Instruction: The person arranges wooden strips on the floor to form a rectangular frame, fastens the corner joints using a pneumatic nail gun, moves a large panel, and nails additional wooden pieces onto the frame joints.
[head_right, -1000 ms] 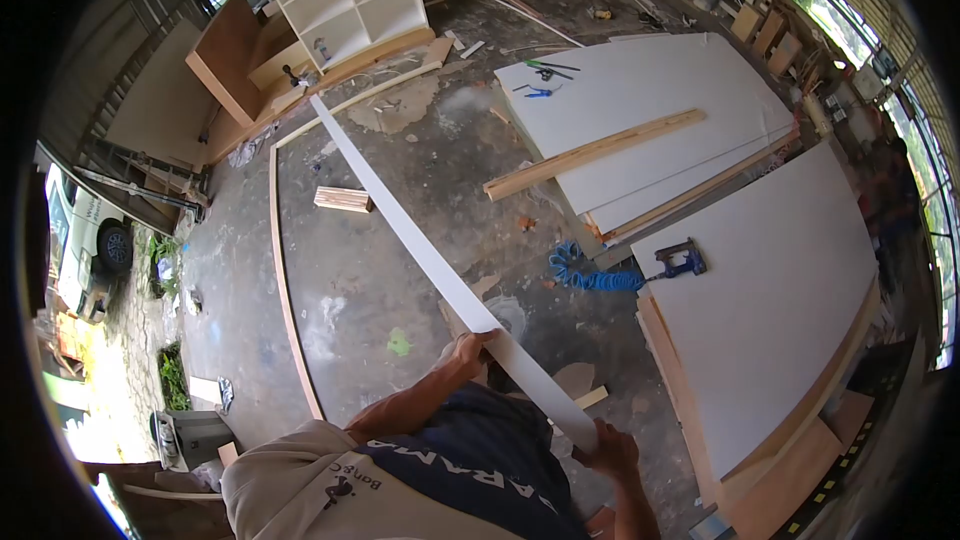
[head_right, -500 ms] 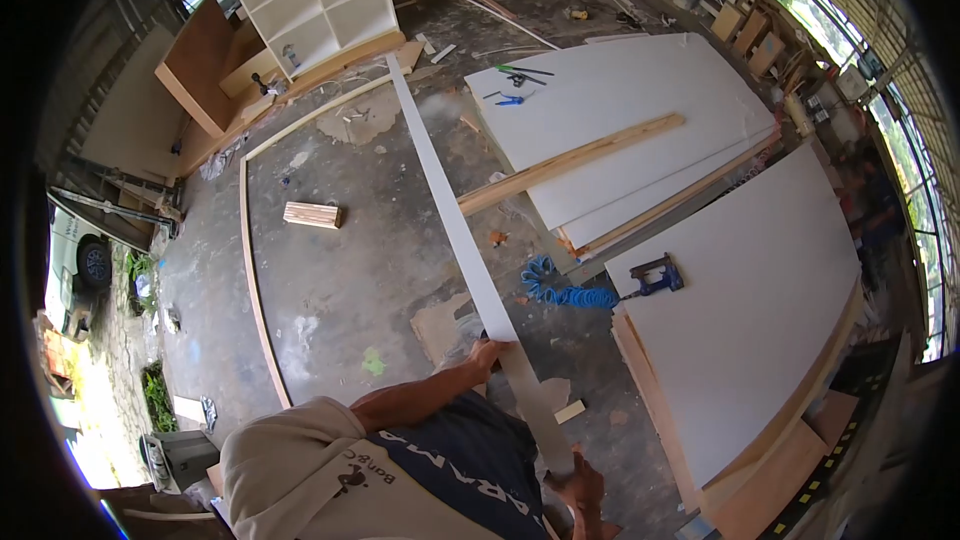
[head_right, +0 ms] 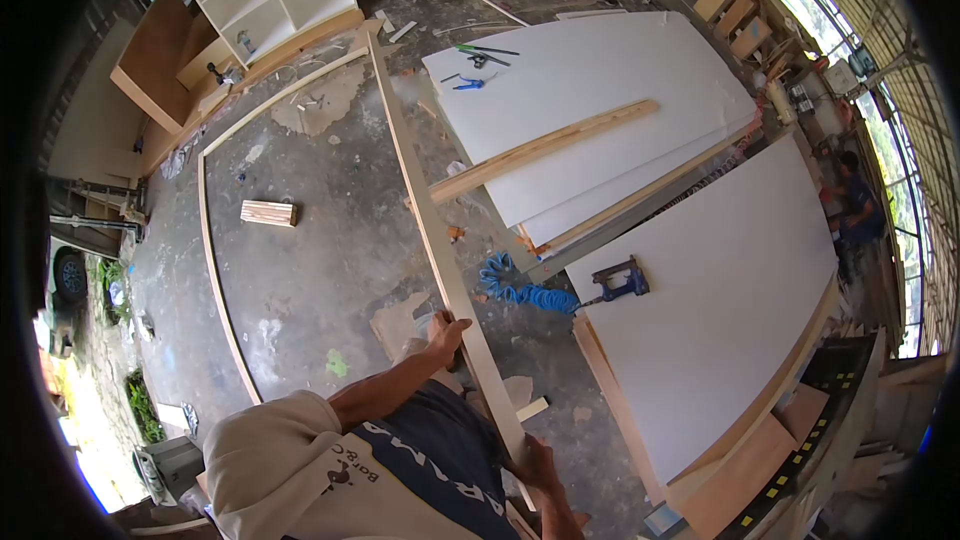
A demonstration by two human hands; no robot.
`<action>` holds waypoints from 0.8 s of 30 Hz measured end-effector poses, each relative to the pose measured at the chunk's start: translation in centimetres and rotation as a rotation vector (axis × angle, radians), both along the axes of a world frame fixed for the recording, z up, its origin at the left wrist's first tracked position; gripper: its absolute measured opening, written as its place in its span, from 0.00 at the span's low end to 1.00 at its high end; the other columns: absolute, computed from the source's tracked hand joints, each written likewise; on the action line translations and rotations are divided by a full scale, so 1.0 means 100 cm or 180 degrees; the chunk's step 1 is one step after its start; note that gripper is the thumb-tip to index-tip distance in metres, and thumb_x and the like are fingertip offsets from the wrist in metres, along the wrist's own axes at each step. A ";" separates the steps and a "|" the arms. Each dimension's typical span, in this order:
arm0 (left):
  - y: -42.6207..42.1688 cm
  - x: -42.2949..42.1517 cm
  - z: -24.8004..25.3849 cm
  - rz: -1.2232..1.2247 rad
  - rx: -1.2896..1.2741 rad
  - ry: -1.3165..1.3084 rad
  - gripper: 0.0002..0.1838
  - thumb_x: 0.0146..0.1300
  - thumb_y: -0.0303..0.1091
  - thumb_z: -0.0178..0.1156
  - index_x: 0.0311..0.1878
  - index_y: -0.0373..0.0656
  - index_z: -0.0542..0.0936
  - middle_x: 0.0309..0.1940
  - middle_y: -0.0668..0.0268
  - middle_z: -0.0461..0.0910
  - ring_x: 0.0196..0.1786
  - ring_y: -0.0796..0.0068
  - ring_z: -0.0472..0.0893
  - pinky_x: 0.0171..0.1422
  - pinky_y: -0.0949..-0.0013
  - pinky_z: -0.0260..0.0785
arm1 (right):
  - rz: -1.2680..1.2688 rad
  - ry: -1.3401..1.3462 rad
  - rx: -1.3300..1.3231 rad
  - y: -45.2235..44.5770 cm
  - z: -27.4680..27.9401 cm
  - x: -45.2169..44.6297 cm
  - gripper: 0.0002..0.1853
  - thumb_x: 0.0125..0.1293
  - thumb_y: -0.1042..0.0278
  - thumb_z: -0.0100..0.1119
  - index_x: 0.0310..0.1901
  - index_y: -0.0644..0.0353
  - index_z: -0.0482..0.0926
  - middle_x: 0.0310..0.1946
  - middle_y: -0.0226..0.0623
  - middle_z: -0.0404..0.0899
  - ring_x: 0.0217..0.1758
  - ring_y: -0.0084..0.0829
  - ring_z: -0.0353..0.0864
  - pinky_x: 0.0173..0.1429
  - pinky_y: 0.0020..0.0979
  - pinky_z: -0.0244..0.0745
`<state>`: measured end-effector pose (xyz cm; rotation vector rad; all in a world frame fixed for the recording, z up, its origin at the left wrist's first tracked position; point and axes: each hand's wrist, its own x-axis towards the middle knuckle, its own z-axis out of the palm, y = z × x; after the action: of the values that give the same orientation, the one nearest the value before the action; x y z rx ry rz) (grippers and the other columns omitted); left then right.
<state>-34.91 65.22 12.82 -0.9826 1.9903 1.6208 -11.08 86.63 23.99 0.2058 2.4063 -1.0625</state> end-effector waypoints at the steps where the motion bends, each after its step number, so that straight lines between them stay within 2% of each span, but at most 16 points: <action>1: -0.001 -0.005 0.008 -0.0089 -0.0427 0.0174 0.21 0.51 0.39 0.71 0.41 0.37 0.74 0.33 0.55 0.81 0.36 0.55 0.82 0.44 0.57 0.72 | -0.0008 -0.0024 -0.0018 0.000 -0.003 -0.002 0.35 0.45 0.57 0.76 0.54 0.68 0.79 0.40 0.53 0.85 0.42 0.45 0.88 0.46 0.39 0.82; 2: -0.003 -0.010 0.015 -0.0098 -0.0444 0.0147 0.21 0.51 0.39 0.71 0.41 0.37 0.74 0.33 0.55 0.81 0.36 0.55 0.82 0.44 0.57 0.72 | -0.0029 0.0043 -0.0305 0.001 -0.010 -0.004 0.35 0.46 0.59 0.76 0.56 0.68 0.78 0.39 0.51 0.85 0.39 0.41 0.88 0.44 0.38 0.82; 4: -0.005 -0.021 0.025 -0.0242 -0.0899 0.0314 0.20 0.50 0.39 0.69 0.40 0.38 0.73 0.33 0.51 0.80 0.40 0.46 0.81 0.48 0.52 0.71 | -0.0060 0.0087 -0.0592 0.006 -0.027 -0.007 0.35 0.46 0.62 0.76 0.57 0.69 0.77 0.38 0.48 0.86 0.36 0.37 0.88 0.41 0.36 0.81; 6: -0.008 -0.039 0.039 -0.0318 -0.1108 0.0373 0.19 0.50 0.39 0.68 0.39 0.39 0.72 0.33 0.50 0.81 0.41 0.45 0.81 0.48 0.50 0.71 | -0.0837 -0.0892 -0.2153 0.010 -0.047 -0.015 0.33 0.50 0.63 0.72 0.58 0.66 0.77 0.35 0.35 0.83 0.37 0.33 0.82 0.40 0.32 0.75; 7: -0.006 -0.049 0.044 -0.0396 -0.1313 0.0440 0.19 0.50 0.40 0.67 0.39 0.39 0.72 0.33 0.50 0.81 0.43 0.43 0.80 0.48 0.48 0.70 | -0.0819 -0.0915 -0.2174 0.009 -0.034 -0.033 0.33 0.50 0.63 0.72 0.58 0.66 0.77 0.35 0.35 0.83 0.37 0.33 0.82 0.40 0.32 0.75; 9: -0.001 -0.071 0.051 -0.0378 -0.1517 0.0434 0.19 0.50 0.40 0.66 0.39 0.39 0.72 0.33 0.51 0.81 0.43 0.43 0.80 0.49 0.47 0.69 | -0.0793 -0.1463 -0.2966 0.009 -0.015 -0.074 0.40 0.54 0.54 0.70 0.65 0.68 0.69 0.27 0.31 0.76 0.23 0.23 0.76 0.28 0.24 0.71; 10: 0.002 -0.083 0.052 -0.0374 -0.1687 0.0450 0.18 0.50 0.39 0.65 0.39 0.40 0.72 0.32 0.52 0.81 0.43 0.44 0.80 0.50 0.46 0.68 | -0.0757 -0.1480 -0.2986 0.011 -0.021 -0.083 0.40 0.54 0.54 0.70 0.65 0.68 0.69 0.27 0.31 0.76 0.23 0.23 0.76 0.28 0.24 0.71; 13: 0.014 -0.112 0.028 -0.0578 -0.2486 0.0598 0.17 0.50 0.39 0.63 0.39 0.40 0.72 0.31 0.53 0.81 0.42 0.46 0.81 0.54 0.47 0.65 | -0.0982 -0.1969 -0.4215 0.022 -0.044 -0.103 0.42 0.58 0.51 0.64 0.69 0.70 0.64 0.31 0.32 0.75 0.22 0.22 0.73 0.27 0.21 0.67; 14: 0.018 -0.121 0.027 -0.0630 -0.2374 0.0384 0.19 0.47 0.36 0.65 0.42 0.41 0.73 0.40 0.54 0.80 0.52 0.51 0.79 0.59 0.47 0.62 | -0.1043 -0.2155 -0.4573 0.026 -0.051 -0.107 0.42 0.58 0.51 0.64 0.69 0.70 0.63 0.32 0.33 0.75 0.23 0.23 0.73 0.28 0.21 0.68; 15: 0.023 -0.124 0.022 -0.0588 -0.2398 0.0384 0.19 0.47 0.36 0.65 0.42 0.41 0.73 0.40 0.54 0.80 0.52 0.51 0.79 0.59 0.47 0.62 | -0.1118 -0.2357 -0.4947 0.027 -0.057 -0.109 0.42 0.58 0.51 0.63 0.69 0.70 0.63 0.33 0.34 0.75 0.24 0.23 0.74 0.28 0.21 0.68; 17: 0.029 -0.131 0.004 -0.0347 -0.2827 0.0487 0.23 0.44 0.34 0.67 0.46 0.42 0.74 0.51 0.56 0.76 0.64 0.54 0.71 0.60 0.47 0.62 | -0.1250 -0.2813 -0.5684 0.025 -0.067 -0.112 0.43 0.59 0.50 0.63 0.70 0.70 0.63 0.34 0.35 0.75 0.25 0.24 0.74 0.30 0.22 0.69; 18: 0.033 -0.133 0.001 -0.0224 -0.2617 0.0187 0.32 0.42 0.35 0.70 0.55 0.41 0.73 0.58 0.58 0.69 0.72 0.56 0.60 0.65 0.49 0.60 | -0.1324 -0.3032 -0.6049 0.022 -0.073 -0.114 0.43 0.59 0.49 0.62 0.70 0.70 0.62 0.35 0.36 0.75 0.26 0.25 0.74 0.30 0.23 0.70; 19: 0.036 -0.132 -0.005 -0.0203 -0.2653 0.0221 0.32 0.42 0.35 0.70 0.55 0.41 0.73 0.58 0.58 0.69 0.72 0.56 0.60 0.65 0.49 0.60 | -0.1385 -0.3248 -0.6375 0.018 -0.079 -0.116 0.43 0.59 0.49 0.62 0.70 0.70 0.62 0.35 0.36 0.75 0.27 0.25 0.75 0.31 0.23 0.70; 22: 0.035 -0.121 -0.042 0.0834 -0.2706 -0.0483 0.33 0.42 0.41 0.74 0.52 0.36 0.77 0.51 0.58 0.76 0.62 0.60 0.73 0.60 0.54 0.68 | -0.1398 -0.3809 -0.6906 0.014 -0.100 -0.120 0.44 0.60 0.47 0.60 0.71 0.70 0.61 0.37 0.38 0.75 0.29 0.26 0.76 0.33 0.24 0.71; 23: 0.025 -0.114 -0.054 0.0842 -0.1434 -0.0734 0.32 0.41 0.44 0.75 0.47 0.34 0.79 0.45 0.58 0.79 0.53 0.62 0.77 0.54 0.57 0.71 | -0.1347 -0.3915 -0.6959 0.018 -0.108 -0.123 0.44 0.60 0.47 0.60 0.71 0.70 0.61 0.38 0.39 0.75 0.30 0.27 0.76 0.34 0.25 0.72; 24: 0.025 -0.109 -0.062 0.0864 -0.0794 -0.0818 0.32 0.40 0.46 0.76 0.45 0.33 0.81 0.43 0.57 0.81 0.49 0.63 0.80 0.51 0.59 0.73 | -0.1201 -0.3990 -0.6888 0.022 -0.121 -0.127 0.44 0.60 0.47 0.59 0.71 0.70 0.60 0.38 0.40 0.75 0.31 0.27 0.76 0.35 0.25 0.72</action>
<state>-45.79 67.73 6.65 -1.5293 1.9769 1.3077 -23.81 88.80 11.88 0.3138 -0.4362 -2.0275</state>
